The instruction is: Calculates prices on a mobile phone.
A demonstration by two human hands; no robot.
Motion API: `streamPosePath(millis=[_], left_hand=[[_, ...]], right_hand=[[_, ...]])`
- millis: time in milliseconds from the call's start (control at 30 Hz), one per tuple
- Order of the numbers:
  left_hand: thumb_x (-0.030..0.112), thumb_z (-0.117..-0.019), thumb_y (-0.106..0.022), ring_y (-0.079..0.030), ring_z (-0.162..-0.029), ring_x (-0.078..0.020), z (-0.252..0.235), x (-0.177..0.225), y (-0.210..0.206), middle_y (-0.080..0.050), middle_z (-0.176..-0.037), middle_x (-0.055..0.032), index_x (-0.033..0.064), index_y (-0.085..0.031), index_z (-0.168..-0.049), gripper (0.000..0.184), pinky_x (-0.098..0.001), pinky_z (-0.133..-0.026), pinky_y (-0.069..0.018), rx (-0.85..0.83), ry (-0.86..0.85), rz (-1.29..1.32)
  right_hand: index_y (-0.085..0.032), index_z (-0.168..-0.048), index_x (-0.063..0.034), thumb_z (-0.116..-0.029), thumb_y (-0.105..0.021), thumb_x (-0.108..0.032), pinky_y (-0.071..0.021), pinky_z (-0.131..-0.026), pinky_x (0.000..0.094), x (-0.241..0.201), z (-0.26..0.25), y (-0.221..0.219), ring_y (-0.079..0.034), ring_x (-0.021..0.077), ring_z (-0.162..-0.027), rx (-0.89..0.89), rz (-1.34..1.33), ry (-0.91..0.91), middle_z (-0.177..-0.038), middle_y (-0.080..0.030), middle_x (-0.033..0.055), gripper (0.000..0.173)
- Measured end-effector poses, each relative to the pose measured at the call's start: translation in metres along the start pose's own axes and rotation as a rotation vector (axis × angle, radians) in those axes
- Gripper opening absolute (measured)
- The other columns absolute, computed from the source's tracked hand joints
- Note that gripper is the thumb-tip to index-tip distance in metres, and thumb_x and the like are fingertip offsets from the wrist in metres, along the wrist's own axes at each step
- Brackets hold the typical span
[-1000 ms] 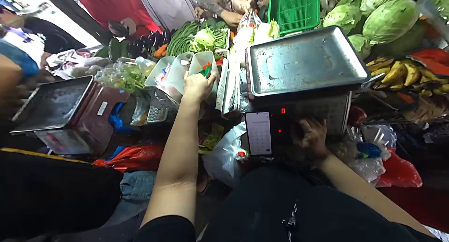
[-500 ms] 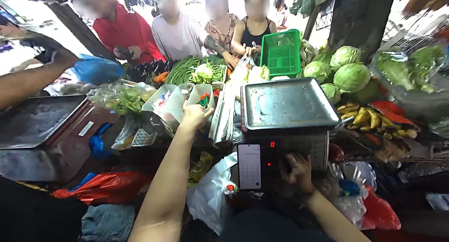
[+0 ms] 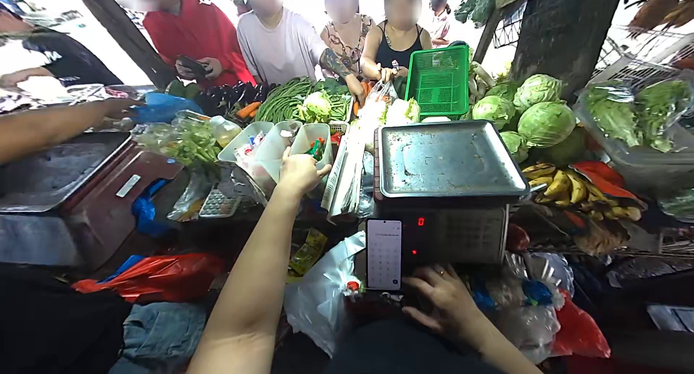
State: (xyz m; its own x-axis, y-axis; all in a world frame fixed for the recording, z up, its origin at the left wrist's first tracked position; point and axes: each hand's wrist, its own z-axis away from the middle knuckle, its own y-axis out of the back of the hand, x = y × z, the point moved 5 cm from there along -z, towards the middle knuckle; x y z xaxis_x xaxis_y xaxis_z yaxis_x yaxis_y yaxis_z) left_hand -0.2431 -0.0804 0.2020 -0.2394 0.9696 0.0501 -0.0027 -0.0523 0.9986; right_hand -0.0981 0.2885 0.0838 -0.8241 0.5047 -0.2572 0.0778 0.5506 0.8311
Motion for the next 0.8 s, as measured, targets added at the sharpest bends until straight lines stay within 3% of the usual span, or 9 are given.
streamPosePath(millis=[133, 333, 500, 600, 667, 800], left_hand=[[0.057, -0.1018, -0.053, -0.065, -0.116, -0.0364, 0.000, 0.001, 0.000, -0.074, -0.106, -0.0201, -0.0003, -0.075, -0.102, 0.061, -0.0595, -0.123, -0.0211, -0.018, 0.006, -0.015], [0.057, -0.1008, -0.054, -0.065, -0.115, -0.0358, -0.001, -0.001, 0.000, -0.074, -0.105, -0.0190, 0.0003, -0.075, -0.099, 0.060, -0.0587, -0.122, -0.0217, -0.009, 0.008, -0.013], [0.057, -0.1005, -0.055, -0.066, -0.116, -0.0354, -0.001, -0.003, -0.001, -0.074, -0.105, -0.0189, 0.0007, -0.075, -0.100, 0.060, -0.0587, -0.123, -0.0207, -0.003, 0.008, -0.009], [0.057, -0.1002, -0.055, -0.066, -0.116, -0.0345, -0.002, -0.004, -0.001, -0.074, -0.105, -0.0180, 0.0015, -0.076, -0.100, 0.059, -0.0585, -0.123, -0.0207, -0.007, 0.012, -0.013], [0.057, -0.1006, -0.054, -0.065, -0.117, -0.0345, -0.002, -0.006, 0.000, -0.074, -0.107, -0.0181, 0.0012, -0.075, -0.103, 0.060, -0.0582, -0.123, -0.0195, -0.017, 0.013, -0.016], [0.060, -0.1004, -0.053, -0.066, -0.114, -0.0338, -0.003, -0.011, -0.001, -0.075, -0.103, -0.0171, 0.0021, -0.075, -0.101, 0.062, -0.0572, -0.123, -0.0200, -0.013, 0.022, -0.031]], right_hand=[[-0.077, -0.107, -0.0262, -0.0956, -0.065, -0.035, -0.0545, -0.088, 0.0377, 0.001, 0.009, -0.013, -0.069, 0.0157, -0.098, 0.059, -0.013, 0.056, -0.099, -0.075, -0.0044, 0.019], [-0.073, -0.091, -0.0157, -0.0931, -0.070, -0.030, -0.0580, -0.085, 0.0345, 0.011, 0.009, -0.008, -0.071, 0.0150, -0.089, 0.005, -0.126, 0.025, -0.087, -0.074, -0.0024, 0.015], [-0.077, -0.090, -0.0151, -0.0943, -0.070, -0.029, -0.0580, -0.090, 0.0291, 0.019, 0.006, -0.004, -0.070, 0.0130, -0.097, -0.065, -0.249, 0.010, -0.093, -0.075, -0.0022, 0.016], [-0.079, -0.093, -0.0132, -0.0903, -0.071, -0.012, -0.0584, -0.092, 0.0287, 0.023, 0.003, -0.001, -0.071, 0.0142, -0.100, -0.137, -0.306, -0.025, -0.098, -0.076, 0.0009, 0.009], [-0.080, -0.096, -0.0128, -0.0876, -0.069, -0.004, -0.0589, -0.093, 0.0305, 0.026, 0.003, 0.001, -0.071, 0.0155, -0.102, -0.168, -0.324, -0.024, -0.102, -0.076, 0.0025, 0.017], [-0.079, -0.094, -0.0135, -0.0900, -0.066, -0.006, -0.0592, -0.091, 0.0289, 0.027, 0.003, 0.004, -0.071, 0.0147, -0.100, -0.084, -0.275, 0.073, -0.100, -0.075, 0.0016, 0.016]])
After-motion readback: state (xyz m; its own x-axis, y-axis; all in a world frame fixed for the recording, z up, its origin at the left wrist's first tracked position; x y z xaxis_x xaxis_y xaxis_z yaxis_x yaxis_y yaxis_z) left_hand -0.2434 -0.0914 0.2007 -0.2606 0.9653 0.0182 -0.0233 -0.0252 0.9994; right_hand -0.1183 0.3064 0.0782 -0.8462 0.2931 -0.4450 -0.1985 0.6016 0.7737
